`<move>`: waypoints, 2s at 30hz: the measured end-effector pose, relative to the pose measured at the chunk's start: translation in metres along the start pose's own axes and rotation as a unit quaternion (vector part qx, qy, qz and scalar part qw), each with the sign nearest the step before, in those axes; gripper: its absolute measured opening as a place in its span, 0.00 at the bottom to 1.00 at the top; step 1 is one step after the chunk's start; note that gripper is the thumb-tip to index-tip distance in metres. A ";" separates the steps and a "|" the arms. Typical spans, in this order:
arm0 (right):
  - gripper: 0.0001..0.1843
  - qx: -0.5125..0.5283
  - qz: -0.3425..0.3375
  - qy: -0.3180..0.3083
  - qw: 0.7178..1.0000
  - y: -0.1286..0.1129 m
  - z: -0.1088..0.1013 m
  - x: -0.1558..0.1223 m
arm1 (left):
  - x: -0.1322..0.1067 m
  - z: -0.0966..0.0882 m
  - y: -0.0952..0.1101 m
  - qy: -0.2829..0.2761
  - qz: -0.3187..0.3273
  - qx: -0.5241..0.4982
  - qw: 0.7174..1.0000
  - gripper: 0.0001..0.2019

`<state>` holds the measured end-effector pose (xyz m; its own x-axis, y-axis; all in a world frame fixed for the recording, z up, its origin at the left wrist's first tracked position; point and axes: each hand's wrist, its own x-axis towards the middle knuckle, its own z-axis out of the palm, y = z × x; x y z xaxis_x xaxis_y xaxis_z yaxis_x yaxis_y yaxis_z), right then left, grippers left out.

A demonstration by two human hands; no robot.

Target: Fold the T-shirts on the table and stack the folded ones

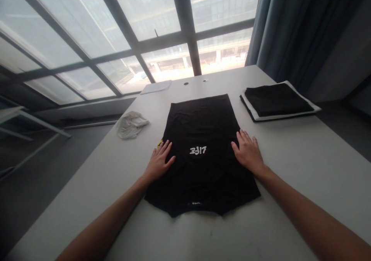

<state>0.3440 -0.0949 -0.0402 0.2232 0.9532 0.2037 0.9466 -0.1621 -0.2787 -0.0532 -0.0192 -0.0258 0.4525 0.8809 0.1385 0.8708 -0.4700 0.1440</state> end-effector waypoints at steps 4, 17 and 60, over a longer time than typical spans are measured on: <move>0.33 -0.002 0.002 -0.004 1.000 0.001 0.001 0.000 | -0.001 -0.014 0.009 0.032 0.002 -0.012 0.999 0.32; 0.33 -0.013 -0.002 -0.004 1.000 0.000 0.001 0.000 | -0.011 0.000 0.020 -0.033 0.098 0.023 0.994 0.37; 0.36 -0.013 -0.121 -0.040 0.992 -0.024 0.007 -0.015 | -0.009 -0.005 0.023 -0.034 0.097 0.040 0.994 0.40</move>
<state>0.3164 -0.1033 -0.0429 -0.0289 0.9821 0.1864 0.9762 0.0679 -0.2062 -0.0383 -0.0382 -0.0192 0.6237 0.7765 0.0899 0.7766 -0.6286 0.0422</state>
